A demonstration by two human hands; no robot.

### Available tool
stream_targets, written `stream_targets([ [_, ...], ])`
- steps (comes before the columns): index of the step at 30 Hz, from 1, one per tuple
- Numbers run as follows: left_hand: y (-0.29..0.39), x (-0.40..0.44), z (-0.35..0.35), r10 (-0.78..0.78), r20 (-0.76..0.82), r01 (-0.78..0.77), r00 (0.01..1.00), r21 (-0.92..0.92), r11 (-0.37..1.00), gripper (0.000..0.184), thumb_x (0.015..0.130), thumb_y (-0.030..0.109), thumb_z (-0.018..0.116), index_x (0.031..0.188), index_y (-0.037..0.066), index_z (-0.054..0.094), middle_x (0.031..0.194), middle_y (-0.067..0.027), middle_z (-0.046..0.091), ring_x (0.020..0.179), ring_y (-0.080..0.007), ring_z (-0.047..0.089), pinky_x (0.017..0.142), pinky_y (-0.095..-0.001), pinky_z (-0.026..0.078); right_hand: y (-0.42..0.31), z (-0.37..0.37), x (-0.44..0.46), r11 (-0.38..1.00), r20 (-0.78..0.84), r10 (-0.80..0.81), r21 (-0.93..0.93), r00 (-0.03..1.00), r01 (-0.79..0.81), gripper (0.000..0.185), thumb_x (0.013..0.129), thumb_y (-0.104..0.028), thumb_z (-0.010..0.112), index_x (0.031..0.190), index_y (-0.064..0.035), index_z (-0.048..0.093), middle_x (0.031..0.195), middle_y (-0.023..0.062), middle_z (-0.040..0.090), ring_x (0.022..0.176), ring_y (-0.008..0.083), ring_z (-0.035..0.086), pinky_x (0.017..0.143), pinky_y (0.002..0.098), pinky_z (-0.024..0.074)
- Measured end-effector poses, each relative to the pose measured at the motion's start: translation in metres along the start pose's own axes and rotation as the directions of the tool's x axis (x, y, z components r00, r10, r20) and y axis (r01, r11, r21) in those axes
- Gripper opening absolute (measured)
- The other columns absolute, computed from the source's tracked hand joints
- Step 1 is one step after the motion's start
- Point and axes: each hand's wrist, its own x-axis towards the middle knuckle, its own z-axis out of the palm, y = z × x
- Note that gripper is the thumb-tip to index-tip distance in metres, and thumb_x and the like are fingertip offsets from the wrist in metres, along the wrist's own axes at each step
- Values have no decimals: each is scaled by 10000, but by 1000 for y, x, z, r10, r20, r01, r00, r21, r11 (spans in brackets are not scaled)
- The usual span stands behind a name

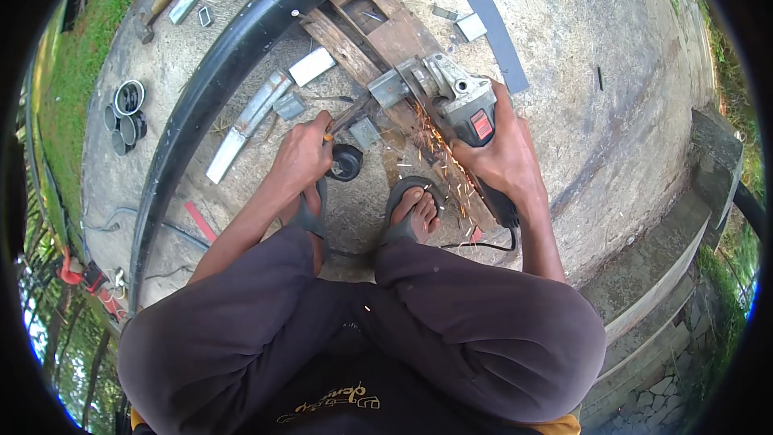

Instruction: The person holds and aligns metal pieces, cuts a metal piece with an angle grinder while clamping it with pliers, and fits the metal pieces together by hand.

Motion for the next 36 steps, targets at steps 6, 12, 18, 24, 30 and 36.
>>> stream_targets([
  [6, 2, -1, -1, -5, 4, 5, 1000, 5, 1000, 179, 876, 37, 603, 1037, -38, 573, 849, -329, 669, 851, -545, 658, 757, -592, 491, -4, -2, -6, 998, 42, 54, 41, 998, -56, 915, 700, -155, 775, 1496, 62, 379, 1116, 242, 725, 1014, 314, 723, 910, 410, 542],
  [12, 0, 0, -1, 7, -8, -7, 1000, -19, 1000, 178, 859, 34, 605, 1013, -41, 554, 854, -328, 662, 861, -551, 650, 764, -595, 483, 8, 5, -13, 999, -14, 32, 8, 999, -32, 887, 709, -162, 751, 1492, 5, 369, 973, 281, 732, 935, 415, 743, 856, 448, 560],
  [18, 1, -1, -1, 14, -11, -14, 1000, -25, 1000, 192, 850, 30, 600, 1021, -41, 552, 875, -328, 663, 879, -553, 646, 775, -595, 480, 8, 5, -15, 999, 5, 1, 38, 1000, -1, 861, 714, -149, 755, 1476, -8, 380, 981, 272, 734, 945, 414, 743, 858, 457, 559],
  [24, -1, 1, 0, -8, 3, 8, 1000, -11, 1000, 206, 854, 30, 599, 1046, -37, 562, 895, -329, 673, 897, -548, 653, 788, -594, 490, -7, 2, -10, 996, 2, 57, 64, 998, -57, 853, 700, -150, 777, 1460, 16, 425, 1103, 236, 727, 993, 326, 724, 911, 419, 540],
  [30, -4, 0, 2, 24, -21, -25, 999, -15, 1000, 213, 856, 27, 602, 1055, -38, 561, 893, -330, 675, 890, -544, 658, 781, -589, 501, -13, 2, 1, 1000, -26, -11, 21, 1000, 11, 874, 703, -148, 776, 1473, 38, 405, 1100, 245, 728, 988, 326, 727, 900, 417, 544],
  [36, -1, 1, 1, 12, -9, -12, 1000, 3, 1000, 197, 854, 20, 608, 1032, -47, 554, 894, -338, 674, 887, -539, 664, 779, -585, 513, -23, 0, 2, 999, 0, 50, -19, 999, -50, 880, 696, -160, 783, 1470, 37, 413, 1099, 249, 727, 998, 326, 728, 906, 416, 543],
])
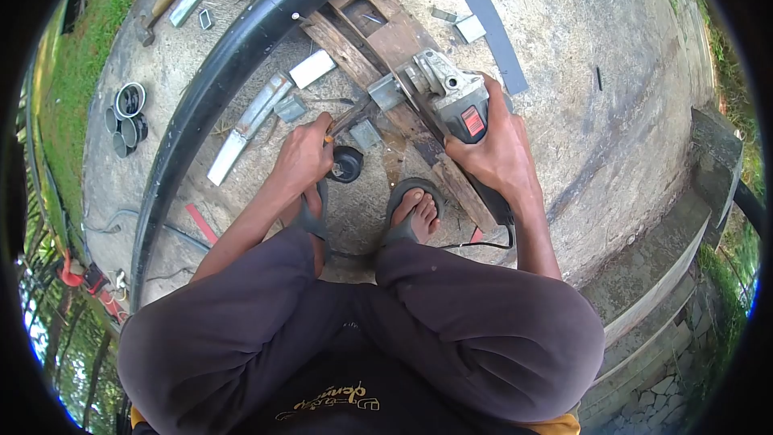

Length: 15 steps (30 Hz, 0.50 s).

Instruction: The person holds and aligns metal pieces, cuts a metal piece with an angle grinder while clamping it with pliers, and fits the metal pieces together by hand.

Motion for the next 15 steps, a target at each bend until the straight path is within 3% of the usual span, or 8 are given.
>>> stream_targets([
  [3, 1, 1, -1, 5, 0, -5, 1000, 4, 1000, 186, 857, 16, 608, 1023, -47, 553, 892, -340, 673, 882, -539, 664, 779, -585, 513, 12, 3, -6, 999, -26, 1, -32, 1000, -2, 851, 697, -159, 780, 1456, 8, 433, 1089, 241, 731, 993, 333, 733, 903, 415, 546],
  [7, 0, 1, 0, -5, 9, 5, 1000, 5, 1000, 182, 862, 19, 607, 1025, -42, 554, 878, -338, 671, 882, -540, 662, 783, -585, 510, 30, 4, -22, 995, 43, 67, 72, 997, -70, 840, 688, -141, 764, 1455, -28, 442, 1095, 230, 728, 988, 340, 732, 894, 420, 551],
  [10, -4, 1, 4, 12, -18, -13, 1000, -20, 1000, 185, 866, 25, 605, 1034, -37, 557, 870, -334, 669, 886, -543, 657, 786, -587, 503, 39, 5, -44, 994, 11, 42, 97, 999, -43, 850, 691, -138, 749, 1471, -70, 419, 1026, 260, 738, 969, 425, 738, 871, 459, 564],
  [15, -2, 2, -6, 34, -15, -34, 999, -21, 999, 215, 813, 26, 605, 1003, -45, 537, 917, -331, 661, 902, -550, 647, 798, -602, 498, 41, 5, -70, 979, -36, 117, 171, 992, -110, 836, 686, -126, 740, 1460, -46, 434, 1086, 229, 738, 999, 366, 744, 904, 423, 555],
])
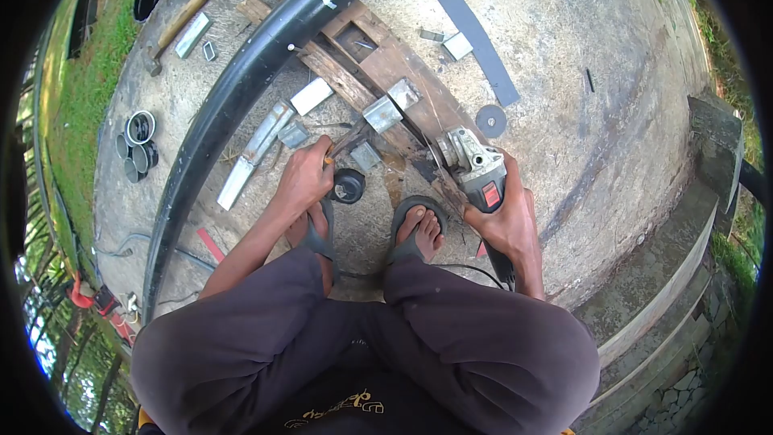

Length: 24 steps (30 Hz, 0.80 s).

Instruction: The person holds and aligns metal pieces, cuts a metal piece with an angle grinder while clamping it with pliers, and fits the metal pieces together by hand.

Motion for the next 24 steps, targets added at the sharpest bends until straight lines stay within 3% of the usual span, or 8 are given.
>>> stream_targets([
  [3, -9, -11, -7, 30, -101, -29, 994, 17, 999, 237, 828, 67, 670, 1024, -17, 566, 933, -303, 670, 895, -518, 654, 776, -569, 503, 2, 1, -6, 997, -90, 10, 78, 996, -3, 814, 686, -125, 742, 1440, -27, 451, 1080, 225, 738, 995, 348, 746, 897, 409, 555],
  [5, -15, -23, -16, 33, -189, -31, 981, 16, 999, 231, 850, 98, 713, 1019, 4, 588, 914, -282, 677, 890, -497, 658, 764, -542, 499, 6, 3, -7, 989, -173, 2, 148, 985, 24, 761, 687, -124, 767, 1384, -2, 489, 1067, 195, 737, 963, 272, 733, 878, 389, 554],
  [10, -47, -58, -34, 71, -347, -25, 935, 136, 990, 345, 776, -11, 730, 1098, 23, 614, 1020, -211, 675, 881, -455, 673, 770, -512, 522, 15, 10, -4, 917, -287, 36, 390, 957, 83, 662, 709, -77, 801, 1306, 6, 529, 1027, 113, 710, 882, 189, 669, 837, 355, 547],
  [13, -63, -77, -44, 111, -317, -17, 942, 285, 958, 405, 778, 12, 734, 1153, 31, 583, 1013, -208, 654, 941, -446, 668, 799, -521, 538, 15, 15, -2, 823, -287, 77, 559, 955, 102, 552, 775, -76, 798, 1257, -19, 537, 945, 82, 677, 748, 169, 658, 702, 324, 557],
  [15, -76, -89, -46, 21, -225, 44, 974, 280, 959, 376, 856, 32, 690, 1199, 12, 539, 1008, -255, 674, 914, -482, 666, 792, -559, 525, 12, 20, -2, 742, -302, 101, 657, 948, 130, 466, 808, -81, 785, 1198, -29, 536, 857, 94, 671, 639, 171, 659, 592, 300, 556],
  [19, -82, -105, -51, -224, -55, 230, 973, 200, 952, 296, 937, 69, 635, 1196, 0, 510, 971, -305, 680, 895, -530, 651, 776, -594, 492, 19, 22, 2, 549, -288, 53, 809, 956, 213, 439, 1019, -404, 637, 1206, -17, 546, 863, 120, 672, 677, 186, 674, 580, 307, 562],
  [20, -83, -109, -53, -272, -9, 269, 962, 184, 946, 279, 955, 79, 621, 1197, 3, 503, 962, -314, 680, 891, -542, 647, 773, -601, 484, 20, 22, 0, 498, -263, 52, 843, 963, 204, 543, 1072, -517, 489, 1210, 3, 565, 881, 133, 675, 695, 198, 683, 577, 317, 566],
  [24, -95, -128, -64, -264, 60, 257, 963, 106, 961, 249, 960, 104, 631, 1161, 12, 516, 939, -306, 677, 933, -544, 636, 788, -585, 473, 22, 25, -1, 473, -307, 91, 850, 947, 230, 589, 1071, -540, 471, 1210, 22, 576, 914, 154, 685, 717, 213, 697, 588, 319, 581],
])
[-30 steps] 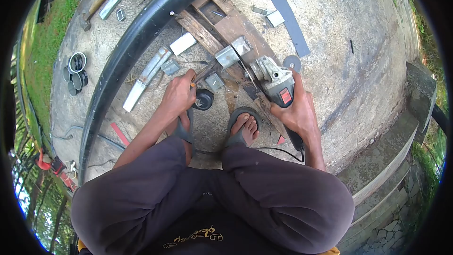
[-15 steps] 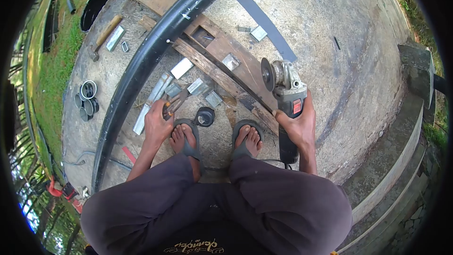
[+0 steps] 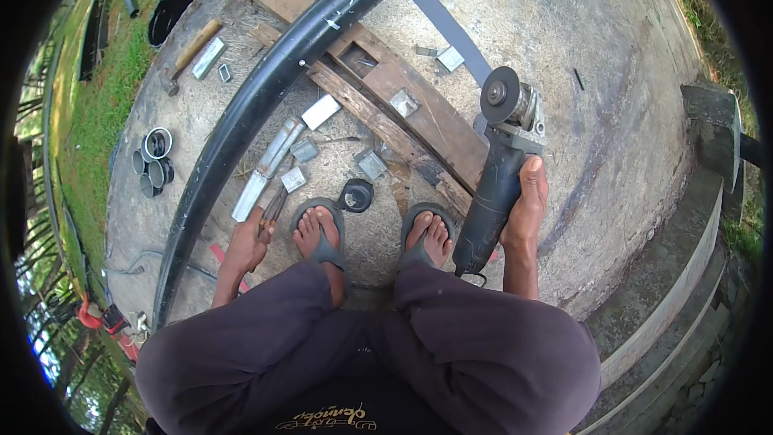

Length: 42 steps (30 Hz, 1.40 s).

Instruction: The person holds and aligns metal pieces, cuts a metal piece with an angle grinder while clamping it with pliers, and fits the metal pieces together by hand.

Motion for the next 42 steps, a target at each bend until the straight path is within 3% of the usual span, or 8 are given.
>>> stream_targets([
  [11, -66, -47, -23, -81, 172, 132, 982, -307, 943, 246, 967, 162, 644, 1150, 14, 569, 866, -105, 581, 849, -214, 539, 809, -372, 451, 7, -10, -5, 994, 30, -101, 53, 994, 99, 516, 1017, -478, 627, 1244, -34, 496, 981, 160, 684, 766, 236, 719, 601, 329, 605],
  [16, -33, -72, -64, -160, 287, 260, 944, -356, 897, 166, 995, 197, 653, 1044, 53, 585, 899, -43, 631, 869, -147, 576, 815, -338, 467, 7, -16, -5, 996, 42, -90, 25, 995, 89, 559, 954, -408, 745, 1256, -27, 469, 995, 183, 676, 774, 248, 718, 600, 330, 602],
  [19, -40, -81, -66, -123, 300, 257, 946, -464, 848, 164, 994, 204, 663, 1024, 60, 589, 877, -41, 617, 846, -145, 571, 789, -345, 462, 6, -16, -7, 994, 39, -99, 46, 994, 98, 547, 948, -372, 758, 1254, -23, 468, 994, 180, 676, 777, 251, 718, 600, 330, 605],
  [25, 17, -66, -74, -187, 294, 231, 937, -122, 965, 185, 961, 199, 697, 1027, 55, 600, 829, -102, 606, 870, -234, 623, 762, -416, 457, 1, -12, -8, 995, 18, -102, 23, 995, 102, 553, 894, -261, 820, 1249, -23, 469, 996, 180, 679, 778, 247, 720, 601, 333, 613],
  [31, 27, -22, 0, 269, -179, -240, 946, 166, 956, 267, 859, 137, 737, 1070, 29, 613, 977, -184, 629, 929, -409, 633, 810, -491, 494, -9, -4, -10, 995, 2, -98, 13, 995, 98, 532, 861, -173, 825, 1232, -14, 477, 980, 174, 683, 773, 236, 721, 600, 331, 613],
  [37, 40, 0, 20, 322, -126, -231, 938, 466, 854, 291, 867, 173, 734, 1094, 20, 635, 978, -185, 645, 949, -421, 655, 832, -506, 522, -13, -5, -15, 994, -4, -110, 23, 994, 110, 518, 851, -164, 821, 1218, -9, 490, 975, 174, 687, 766, 230, 723, 589, 325, 613],
  [40, 76, 5, 8, 350, -193, -293, 916, 274, 916, 334, 848, 216, 759, 1098, 20, 654, 981, -193, 669, 924, -419, 672, 836, -478, 540, -12, -4, -13, 992, 7, -121, 29, 993, 121, 519, 850, -159, 814, 1229, -4, 494, 973, 174, 690, 764, 232, 725, 588, 329, 617],
  [42, 116, 4, -1, 338, -73, -345, 938, -121, 931, 420, 858, 335, 798, 1108, 20, 673, 1027, -182, 707, 962, -360, 710, 875, -432, 555, -12, -1, -11, 994, 52, -100, 38, 994, 98, 536, 880, -138, 772, 1298, 0, 465, 1008, 200, 678, 802, 258, 715, 668, 351, 618],
])
